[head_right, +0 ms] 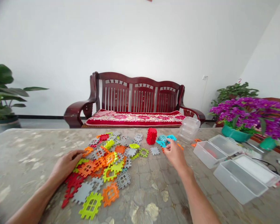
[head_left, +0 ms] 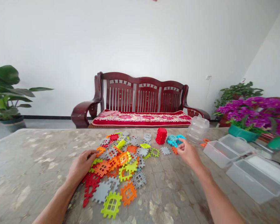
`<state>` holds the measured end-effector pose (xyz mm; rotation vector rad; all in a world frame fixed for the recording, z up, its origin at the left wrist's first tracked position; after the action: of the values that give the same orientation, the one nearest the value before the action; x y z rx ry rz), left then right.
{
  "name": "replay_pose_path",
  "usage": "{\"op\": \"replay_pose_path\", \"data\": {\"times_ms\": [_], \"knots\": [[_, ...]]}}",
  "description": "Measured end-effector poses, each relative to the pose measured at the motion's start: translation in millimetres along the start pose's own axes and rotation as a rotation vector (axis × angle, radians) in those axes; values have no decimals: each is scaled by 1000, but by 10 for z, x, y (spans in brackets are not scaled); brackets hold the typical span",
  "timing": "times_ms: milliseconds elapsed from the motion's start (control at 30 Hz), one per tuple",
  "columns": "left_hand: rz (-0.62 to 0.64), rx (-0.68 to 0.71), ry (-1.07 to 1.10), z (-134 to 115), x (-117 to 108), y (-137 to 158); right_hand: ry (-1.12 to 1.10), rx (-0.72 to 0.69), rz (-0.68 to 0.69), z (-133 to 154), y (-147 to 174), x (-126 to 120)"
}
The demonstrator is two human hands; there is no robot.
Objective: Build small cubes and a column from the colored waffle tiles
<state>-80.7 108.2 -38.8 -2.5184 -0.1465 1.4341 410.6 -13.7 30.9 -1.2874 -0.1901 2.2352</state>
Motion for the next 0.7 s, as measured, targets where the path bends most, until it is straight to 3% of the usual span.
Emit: {"op": "replay_pose_path", "data": {"times_ms": [100,200,467,700], "knots": [[8,-10,-4,6,3,-2,136,175,-68,-224,-289,-153],[10,-11,-6,2,-1,1,248,251,-50,-353,-510,-213],[-6,-5,14,-5,0,-3,352,237,-25,-509,-780,-114],[4,-26,-4,-34,-22,8,306,194,-61,-463,-763,-128]]}}
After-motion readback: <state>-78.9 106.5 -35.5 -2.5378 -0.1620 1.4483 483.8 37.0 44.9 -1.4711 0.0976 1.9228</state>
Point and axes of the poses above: each hand's wrist, its own y-axis away from the middle knuckle, its own x-axis out of the palm, z = x × y, the point moved 1 cm from there along -y, towards the middle knuckle, and after that the axes turned 6 degrees about -y, right-handed, at the moved point
